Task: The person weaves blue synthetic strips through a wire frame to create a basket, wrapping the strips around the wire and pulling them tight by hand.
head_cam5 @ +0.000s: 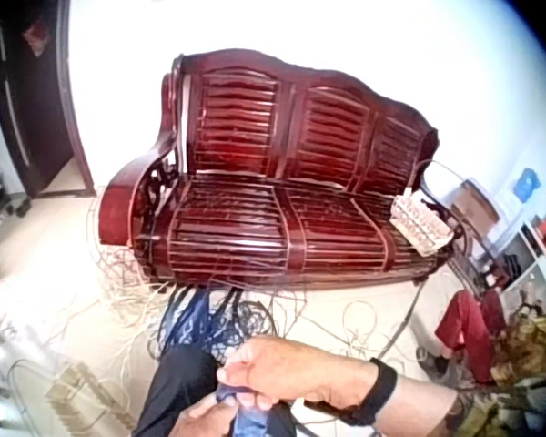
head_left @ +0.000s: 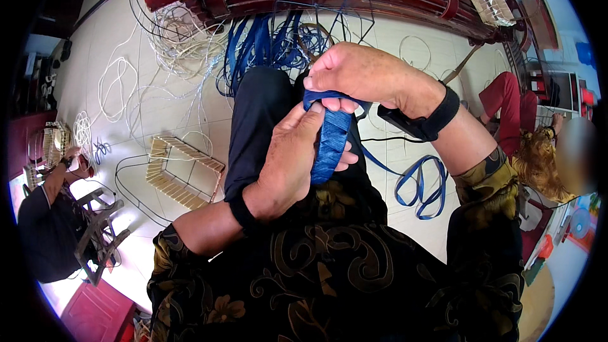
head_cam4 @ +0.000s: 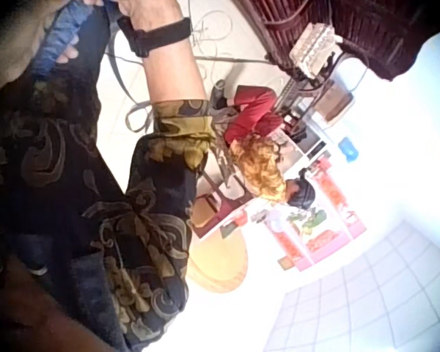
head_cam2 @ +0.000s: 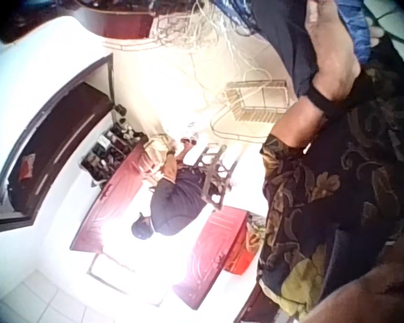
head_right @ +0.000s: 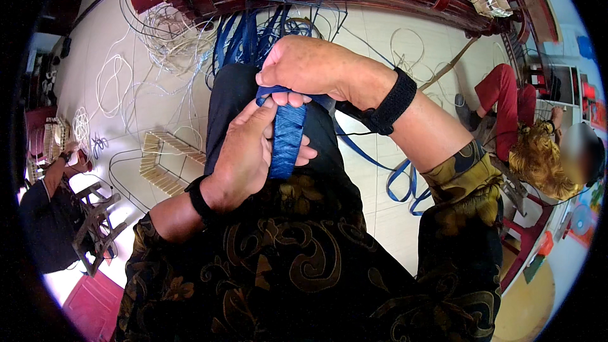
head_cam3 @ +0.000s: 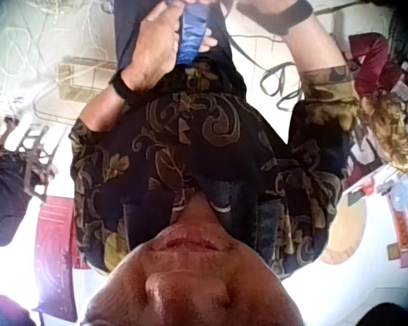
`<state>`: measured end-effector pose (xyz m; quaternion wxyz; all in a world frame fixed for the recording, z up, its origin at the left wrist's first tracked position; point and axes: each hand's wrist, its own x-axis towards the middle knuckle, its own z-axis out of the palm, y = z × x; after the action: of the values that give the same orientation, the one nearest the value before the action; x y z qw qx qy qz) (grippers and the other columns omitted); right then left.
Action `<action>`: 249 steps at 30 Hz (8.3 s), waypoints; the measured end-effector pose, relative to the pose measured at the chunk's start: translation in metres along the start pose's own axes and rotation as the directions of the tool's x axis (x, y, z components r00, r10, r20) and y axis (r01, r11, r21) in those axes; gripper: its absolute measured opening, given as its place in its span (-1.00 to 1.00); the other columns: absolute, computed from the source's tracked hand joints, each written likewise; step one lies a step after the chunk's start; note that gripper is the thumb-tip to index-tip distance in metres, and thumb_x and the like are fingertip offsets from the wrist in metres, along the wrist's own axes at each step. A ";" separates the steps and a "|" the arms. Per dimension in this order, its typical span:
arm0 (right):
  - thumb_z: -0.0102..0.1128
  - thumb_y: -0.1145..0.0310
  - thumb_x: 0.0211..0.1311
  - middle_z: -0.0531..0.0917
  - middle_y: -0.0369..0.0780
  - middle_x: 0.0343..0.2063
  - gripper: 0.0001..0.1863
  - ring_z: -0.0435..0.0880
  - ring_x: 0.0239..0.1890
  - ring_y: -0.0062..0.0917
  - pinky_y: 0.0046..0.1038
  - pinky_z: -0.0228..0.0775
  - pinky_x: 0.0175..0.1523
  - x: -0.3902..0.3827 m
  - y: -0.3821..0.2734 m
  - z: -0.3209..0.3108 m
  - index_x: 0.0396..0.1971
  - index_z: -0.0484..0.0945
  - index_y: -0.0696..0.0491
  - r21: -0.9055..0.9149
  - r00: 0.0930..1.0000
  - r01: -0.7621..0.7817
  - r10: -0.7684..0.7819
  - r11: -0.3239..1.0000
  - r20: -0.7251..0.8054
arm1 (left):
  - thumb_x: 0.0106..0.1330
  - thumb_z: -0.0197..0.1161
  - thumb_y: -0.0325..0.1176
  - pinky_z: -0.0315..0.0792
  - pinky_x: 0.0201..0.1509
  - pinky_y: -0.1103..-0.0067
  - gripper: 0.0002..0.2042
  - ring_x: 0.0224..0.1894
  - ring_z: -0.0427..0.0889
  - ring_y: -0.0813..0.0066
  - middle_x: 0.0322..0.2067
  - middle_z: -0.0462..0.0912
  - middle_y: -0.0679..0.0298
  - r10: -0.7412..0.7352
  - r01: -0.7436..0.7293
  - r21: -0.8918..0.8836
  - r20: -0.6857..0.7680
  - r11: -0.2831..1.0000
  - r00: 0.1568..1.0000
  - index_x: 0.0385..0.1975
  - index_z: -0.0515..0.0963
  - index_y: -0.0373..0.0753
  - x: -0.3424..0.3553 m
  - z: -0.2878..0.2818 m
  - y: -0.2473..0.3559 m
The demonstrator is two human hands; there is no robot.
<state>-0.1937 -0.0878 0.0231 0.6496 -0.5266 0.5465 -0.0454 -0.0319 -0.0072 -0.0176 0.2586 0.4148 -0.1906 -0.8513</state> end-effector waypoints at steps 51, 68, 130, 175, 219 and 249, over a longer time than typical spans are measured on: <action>0.25 0.31 0.32 0.45 -0.45 -0.62 -0.70 0.33 -0.53 -0.83 -0.70 0.20 -0.44 -0.044 0.087 0.108 -0.57 0.44 0.08 0.522 0.872 0.381 -0.109 0.763 -0.477 | 0.46 0.00 -0.40 0.61 -0.18 0.49 -0.78 -0.26 0.69 0.41 -0.26 0.67 0.16 0.144 -0.146 -0.025 -0.068 0.989 0.987 -0.07 0.51 -0.39 -0.003 -0.032 -0.006; 0.28 0.33 0.28 0.49 -0.43 -0.62 -0.74 0.35 -0.53 -0.82 -0.68 0.20 -0.45 -0.042 0.090 0.100 -0.55 0.47 0.11 0.462 0.876 0.346 -0.104 0.817 -0.471 | 0.47 0.02 -0.34 0.55 -0.10 0.47 -0.79 -0.24 0.63 0.44 -0.25 0.64 0.20 0.060 -0.063 -0.192 -0.023 0.979 0.998 -0.10 0.52 -0.33 0.005 -0.027 -0.003; 0.23 0.31 0.34 0.46 -0.42 -0.66 -0.68 0.45 -0.58 -0.81 -0.68 0.31 -0.50 -0.031 0.070 0.099 -0.60 0.43 0.10 0.455 0.857 0.299 -0.027 0.839 -0.514 | 0.35 0.10 -0.52 0.48 -0.30 0.60 -0.85 -0.38 0.58 0.50 -0.36 0.60 0.20 0.449 -0.450 0.113 0.036 0.886 0.893 -0.12 0.46 -0.31 0.010 -0.066 0.029; 0.25 0.33 0.24 0.62 -0.34 -0.49 -0.82 0.52 -0.51 -0.74 -0.67 0.35 -0.43 -0.030 0.058 0.079 -0.33 0.60 0.15 0.579 0.885 -0.018 0.282 0.815 -0.370 | 0.29 0.19 -0.46 0.49 0.00 0.50 -0.70 -0.09 0.61 0.45 -0.14 0.59 0.21 0.030 0.054 -0.135 0.555 0.989 0.831 0.01 0.42 -0.30 0.061 -0.074 -0.005; 0.29 0.56 0.19 0.58 -0.35 -0.36 -0.76 0.54 -0.37 -0.76 -0.68 0.38 -0.34 -0.034 0.060 0.082 -0.19 0.45 0.09 0.604 0.749 0.323 0.193 0.729 -0.634 | 0.41 -0.03 -0.55 0.64 -0.26 0.42 -0.77 -0.33 0.71 0.23 -0.21 0.60 0.03 0.105 -0.003 -0.241 0.412 0.971 0.905 0.04 0.33 -0.30 0.050 -0.040 -0.028; 0.29 0.46 0.23 0.58 -0.29 -0.42 -0.75 0.53 -0.49 -0.69 -0.64 0.37 -0.44 -0.028 0.072 0.081 -0.13 0.49 0.14 0.736 0.901 0.276 0.100 0.618 -0.422 | 0.48 -0.16 -0.52 0.67 -0.32 0.30 -0.85 -0.39 0.70 0.08 0.07 0.46 -0.03 0.063 -0.002 -0.202 0.295 0.979 0.953 -0.02 0.23 -0.23 0.043 -0.046 -0.025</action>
<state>-0.1807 0.0132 -0.0232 0.6751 -0.1955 0.5716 -0.4234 -0.0248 -0.0180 -0.0844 0.2811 0.2495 -0.1481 -0.9147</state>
